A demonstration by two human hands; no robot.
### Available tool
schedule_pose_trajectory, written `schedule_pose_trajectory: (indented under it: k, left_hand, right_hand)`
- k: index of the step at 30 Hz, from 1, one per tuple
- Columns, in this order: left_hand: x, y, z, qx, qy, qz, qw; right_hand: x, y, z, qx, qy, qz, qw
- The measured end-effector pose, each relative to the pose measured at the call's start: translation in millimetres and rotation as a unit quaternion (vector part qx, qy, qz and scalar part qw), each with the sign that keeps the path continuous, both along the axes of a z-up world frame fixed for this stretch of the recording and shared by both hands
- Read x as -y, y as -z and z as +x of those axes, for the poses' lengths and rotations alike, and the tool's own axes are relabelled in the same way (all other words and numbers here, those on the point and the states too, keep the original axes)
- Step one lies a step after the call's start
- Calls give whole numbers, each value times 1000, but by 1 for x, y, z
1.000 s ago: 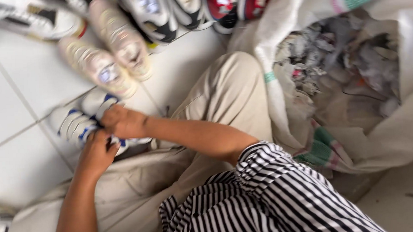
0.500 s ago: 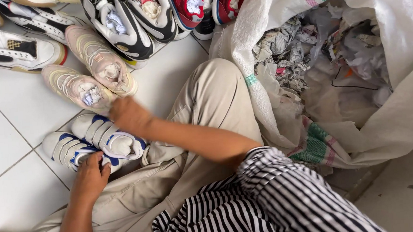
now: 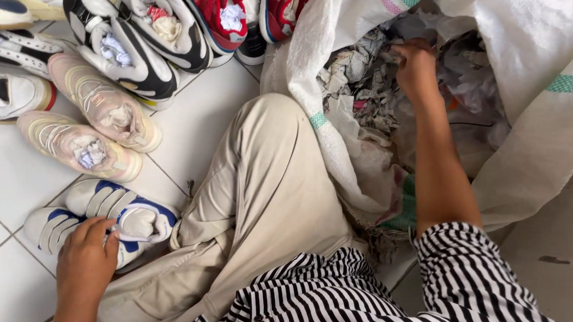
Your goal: The person is stuffing crumpled paper into various shoes to maintain their shape, working through a large pile on the floor.
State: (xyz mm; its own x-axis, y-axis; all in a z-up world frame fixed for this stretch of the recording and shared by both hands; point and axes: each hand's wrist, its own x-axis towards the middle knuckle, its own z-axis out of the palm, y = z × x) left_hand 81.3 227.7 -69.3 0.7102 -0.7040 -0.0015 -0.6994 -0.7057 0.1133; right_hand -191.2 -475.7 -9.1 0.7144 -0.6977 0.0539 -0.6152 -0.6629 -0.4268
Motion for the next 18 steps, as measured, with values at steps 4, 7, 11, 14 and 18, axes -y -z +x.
schedule_pose_trajectory:
  k: [4, 7, 11, 14, 18]
  left_hand:
    - [56, -17, -6, 22, 37, -37, 998]
    - [94, -29, -16, 22, 79, -35, 996]
    - [106, -32, -24, 22, 93, -11, 995]
    - [98, -32, -27, 5, 90, -14, 996]
    - [83, -26, -27, 11, 98, 1, 995]
  right_hand:
    - [13, -6, 22, -221, 154, 30, 962]
    - [50, 43, 16, -178, 170, -22, 969]
    - [73, 54, -10, 4, 85, 71, 994]
    - [54, 21, -18, 256, 138, 385, 876]
    - [55, 17, 2, -64, 151, 110, 980]
